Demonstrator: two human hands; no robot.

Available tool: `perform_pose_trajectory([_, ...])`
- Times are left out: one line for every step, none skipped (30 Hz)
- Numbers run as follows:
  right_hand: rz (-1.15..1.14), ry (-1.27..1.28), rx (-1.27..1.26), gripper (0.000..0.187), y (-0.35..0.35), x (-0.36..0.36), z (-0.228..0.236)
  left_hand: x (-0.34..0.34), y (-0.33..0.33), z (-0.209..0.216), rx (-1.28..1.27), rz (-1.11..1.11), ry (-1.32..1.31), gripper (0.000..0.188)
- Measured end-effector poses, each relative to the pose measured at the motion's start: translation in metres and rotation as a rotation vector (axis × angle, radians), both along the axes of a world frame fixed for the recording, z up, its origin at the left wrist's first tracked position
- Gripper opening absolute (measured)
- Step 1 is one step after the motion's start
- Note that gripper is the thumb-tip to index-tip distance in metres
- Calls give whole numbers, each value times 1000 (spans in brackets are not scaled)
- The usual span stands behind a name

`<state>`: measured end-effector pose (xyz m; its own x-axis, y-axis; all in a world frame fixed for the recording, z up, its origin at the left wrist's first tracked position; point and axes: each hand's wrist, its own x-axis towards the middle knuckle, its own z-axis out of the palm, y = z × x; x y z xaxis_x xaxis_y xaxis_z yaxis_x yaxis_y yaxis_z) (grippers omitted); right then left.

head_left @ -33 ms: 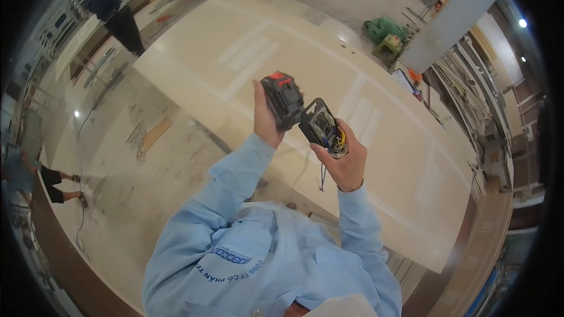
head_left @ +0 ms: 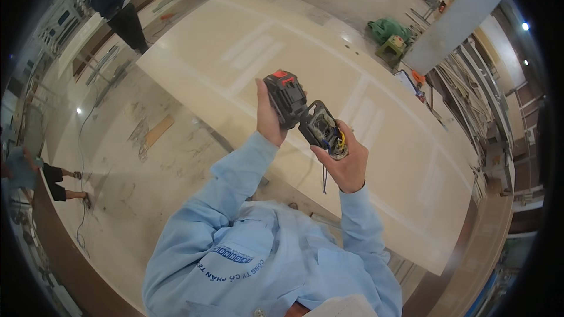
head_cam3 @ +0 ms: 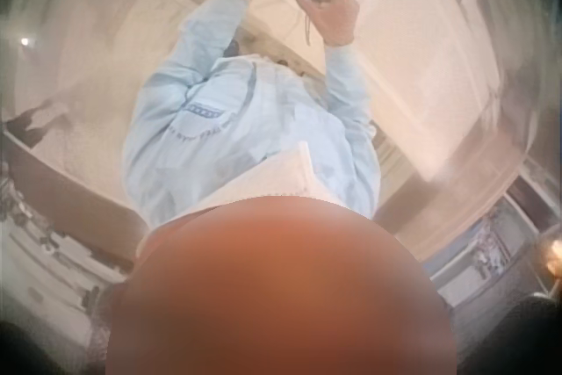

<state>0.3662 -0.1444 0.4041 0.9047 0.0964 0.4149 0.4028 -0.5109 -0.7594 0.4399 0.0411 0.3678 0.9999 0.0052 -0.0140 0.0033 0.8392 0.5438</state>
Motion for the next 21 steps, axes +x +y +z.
perform_pose_trajectory([-4,-35,-25,69,1,1,-1,3,-1,0,30,13,-53,78])
perform_pose_trajectory([23,-27,-42,69,1,2,-3,5,-3,1,7,7,-11,79])
perform_pose_trajectory([32,-38,-36,69,2,4,-5,5,-7,0,-9,6,-16,79])
perform_pose_trajectory([37,-43,-36,69,4,4,-9,2,-10,-1,-44,-27,59,79])
perform_pose_trajectory([25,-44,-19,68,6,5,-11,0,-13,-1,-27,16,-4,80])
perform_pose_trajectory([13,-38,-5,67,6,6,-14,-4,-16,-2,-27,30,13,80])
perform_pose_trajectory([1,-16,3,66,7,6,-15,-7,-18,-2,-21,68,-33,81])
perform_pose_trajectory([12,8,13,65,8,7,-17,-11,-20,-4,20,79,-2,80])
perform_pose_trajectory([21,48,19,64,8,8,-18,-14,-22,-4,68,113,-35,78])
perform_pose_trajectory([34,77,22,63,9,9,-19,-16,-22,-6,108,129,-35,77])
perform_pose_trajectory([22,106,28,63,9,10,-20,-18,-22,-6,121,140,-60,77])
perform_pose_trajectory([17,124,32,62,10,12,-20,-19,-22,-8,125,136,-52,76])
perform_pose_trajectory([12,142,36,62,11,12,-20,-20,-22,-9,129,132,-45,76])
perform_pose_trajectory([23,115,52,62,12,13,-20,-19,-23,-10,135,149,-50,77])
perform_pose_trajectory([34,90,68,62,14,14,-20,-19,-23,-12,141,166,-55,79])
perform_pose_trajectory([32,87,75,62,14,15,-20,-19,-25,-13,144,164,-59,80])
perform_pose_trajectory([50,64,91,62,16,16,-19,-18,-25,-13,128,183,-66,80])
perform_pose_trajectory([56,62,99,62,16,16,-18,-18,-26,-14,109,185,-74,80])
perform_pose_trajectory([60,65,107,62,17,16,-17,-17,-26,-13,92,202,-69,80])
perform_pose_trajectory([70,59,99,62,17,17,-15,-17,-26,-13,118,216,-90,80])
perform_pose_trajectory([78,57,90,62,17,17,-14,-16,-25,-12,145,246,-99,80])
